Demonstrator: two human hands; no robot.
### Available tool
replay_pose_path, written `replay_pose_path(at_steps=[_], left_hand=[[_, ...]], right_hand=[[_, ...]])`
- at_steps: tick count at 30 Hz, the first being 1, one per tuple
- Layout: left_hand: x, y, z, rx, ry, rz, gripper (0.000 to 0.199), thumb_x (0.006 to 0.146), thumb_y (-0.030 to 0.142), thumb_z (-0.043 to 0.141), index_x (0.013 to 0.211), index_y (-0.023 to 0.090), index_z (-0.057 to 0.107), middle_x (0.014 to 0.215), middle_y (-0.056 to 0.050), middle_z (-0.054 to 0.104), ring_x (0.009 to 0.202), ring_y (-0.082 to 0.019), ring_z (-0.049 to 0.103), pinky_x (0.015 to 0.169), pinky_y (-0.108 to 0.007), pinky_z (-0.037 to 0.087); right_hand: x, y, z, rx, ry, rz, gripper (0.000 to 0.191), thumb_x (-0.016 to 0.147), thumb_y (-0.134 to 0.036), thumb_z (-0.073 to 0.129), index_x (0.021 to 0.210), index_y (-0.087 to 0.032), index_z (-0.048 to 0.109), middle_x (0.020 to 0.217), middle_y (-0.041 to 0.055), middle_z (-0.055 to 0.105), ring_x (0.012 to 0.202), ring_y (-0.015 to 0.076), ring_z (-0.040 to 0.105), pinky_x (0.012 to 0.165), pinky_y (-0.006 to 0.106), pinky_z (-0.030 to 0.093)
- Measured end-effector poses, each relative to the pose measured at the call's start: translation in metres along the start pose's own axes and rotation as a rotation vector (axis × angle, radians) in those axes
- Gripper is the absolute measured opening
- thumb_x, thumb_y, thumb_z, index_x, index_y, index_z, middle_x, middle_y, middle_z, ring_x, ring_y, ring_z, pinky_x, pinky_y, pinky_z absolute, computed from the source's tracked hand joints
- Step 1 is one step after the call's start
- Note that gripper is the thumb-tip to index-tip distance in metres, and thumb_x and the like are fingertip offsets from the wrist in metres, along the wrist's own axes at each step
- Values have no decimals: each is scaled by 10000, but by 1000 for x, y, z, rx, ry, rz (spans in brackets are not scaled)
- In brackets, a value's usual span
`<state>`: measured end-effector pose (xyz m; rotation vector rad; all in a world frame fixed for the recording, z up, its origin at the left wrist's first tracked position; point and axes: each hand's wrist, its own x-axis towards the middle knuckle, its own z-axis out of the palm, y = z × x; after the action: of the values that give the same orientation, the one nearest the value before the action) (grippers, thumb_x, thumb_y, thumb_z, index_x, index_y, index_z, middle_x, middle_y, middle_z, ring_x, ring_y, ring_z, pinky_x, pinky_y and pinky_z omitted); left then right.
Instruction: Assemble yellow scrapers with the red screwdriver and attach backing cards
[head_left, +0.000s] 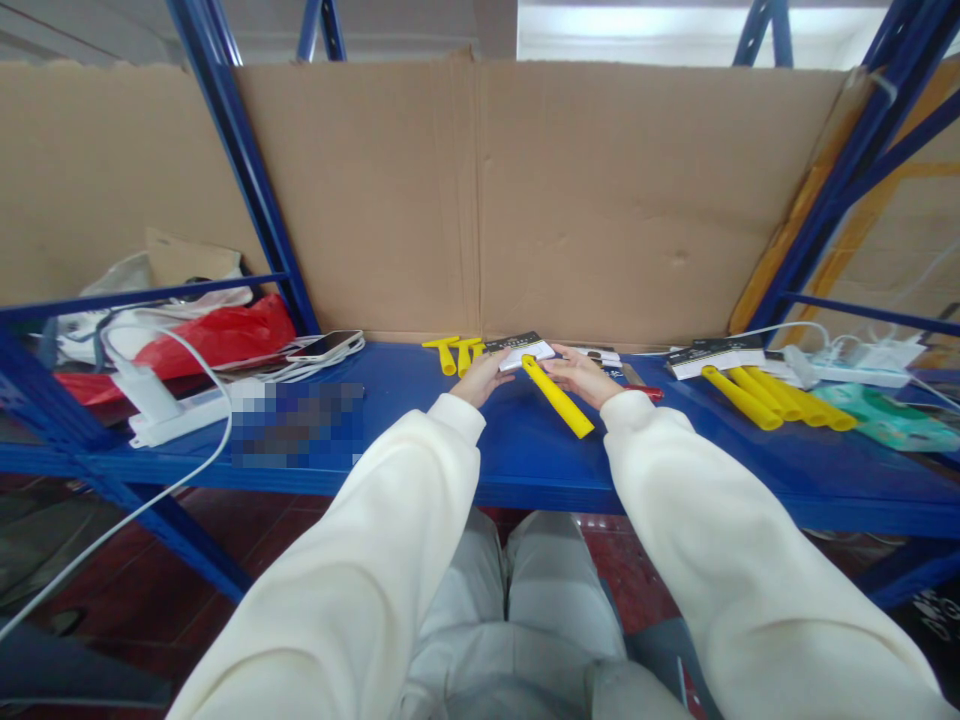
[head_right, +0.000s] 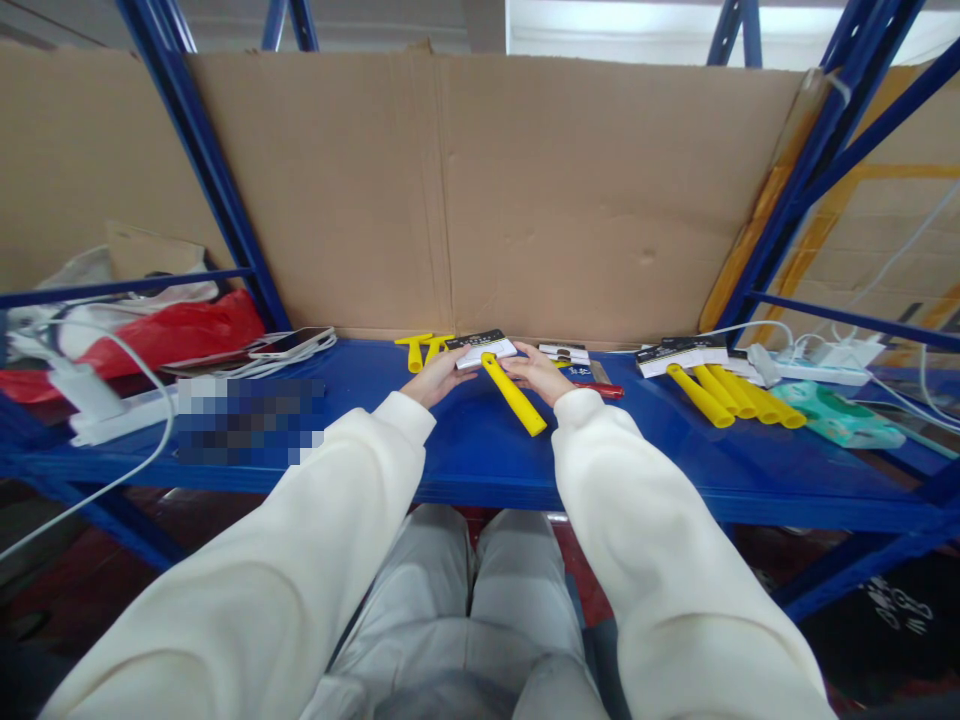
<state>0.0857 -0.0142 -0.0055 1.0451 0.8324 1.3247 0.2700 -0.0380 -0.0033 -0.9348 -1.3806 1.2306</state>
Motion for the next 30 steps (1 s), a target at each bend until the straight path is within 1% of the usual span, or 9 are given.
replay_pose_path(at_steps=[2, 4, 9, 13, 17, 21, 23, 25, 30], left_hand=[[-2, 2, 2, 4, 17, -31, 62, 865, 206, 638, 915, 194, 672, 898, -84, 753, 937, -220, 708, 856, -365, 561], [-5, 5, 5, 18, 25, -75, 79, 887, 184, 601, 933, 188, 664, 888, -73, 752, 923, -199, 711, 861, -346, 557], [-9, 11, 7, 53, 49, -165, 109, 918, 160, 544, 951, 156, 647, 970, -84, 748, 961, -179, 701, 890, -320, 544], [-6, 8, 7, 59, 54, -106, 114, 909, 155, 552, 947, 152, 659, 960, -89, 743, 1018, -191, 685, 902, -324, 544], [-3, 3, 6, 59, 73, -5, 135, 854, 92, 581, 937, 140, 676, 929, -90, 733, 971, -197, 691, 866, -320, 561], [-3, 5, 3, 118, 122, 19, 388, 736, -40, 587, 1068, 136, 682, 1083, -120, 711, 989, -221, 697, 845, -313, 572], [-4, 7, 2, 156, 162, 16, 524, 705, -71, 567, 1178, 139, 650, 1213, -146, 671, 1027, -229, 690, 839, -320, 578], [-5, 9, 2, 192, 187, 16, 590, 698, -73, 558, 1240, 149, 621, 1295, -159, 633, 1055, -234, 681, 826, -331, 585], [-4, 10, 2, 210, 216, 14, 550, 702, -60, 566, 1205, 152, 634, 1238, -139, 653, 1038, -222, 682, 805, -304, 580]], right_hand=[[1, 4, -1, 1, 13, -28, 586, 627, -234, 830, 1148, -291, 565, 947, -13, 744, 849, 155, 690, 736, 269, 542], [3, 7, -1, 7, 19, -64, 630, 601, -246, 846, 1140, -290, 522, 917, -29, 726, 826, 148, 688, 745, 279, 545], [2, 9, -1, 4, -75, -84, 558, 567, -243, 866, 987, -264, 500, 927, -42, 666, 724, 136, 689, 719, 311, 577], [-1, 6, 1, -53, -144, -68, 471, 603, -220, 843, 956, -251, 534, 938, -35, 653, 636, 124, 670, 628, 304, 592], [-2, 5, 2, -119, -161, -49, 376, 675, -186, 793, 973, -244, 572, 873, -33, 666, 589, 111, 648, 592, 285, 592], [-1, 7, 2, -204, -199, -27, 299, 718, -171, 762, 983, -220, 632, 820, -12, 681, 565, 109, 630, 551, 260, 577], [-1, 7, 3, -249, -212, -27, 242, 741, -167, 740, 969, -205, 669, 798, -4, 680, 551, 107, 619, 528, 249, 565], [-1, 7, 5, -284, -219, -22, 186, 764, -159, 714, 946, -193, 699, 771, -1, 672, 539, 105, 609, 512, 242, 556], [-2, 5, 9, -313, -197, 16, 173, 799, -136, 673, 954, -182, 736, 770, 5, 682, 514, 92, 592, 505, 236, 553]])
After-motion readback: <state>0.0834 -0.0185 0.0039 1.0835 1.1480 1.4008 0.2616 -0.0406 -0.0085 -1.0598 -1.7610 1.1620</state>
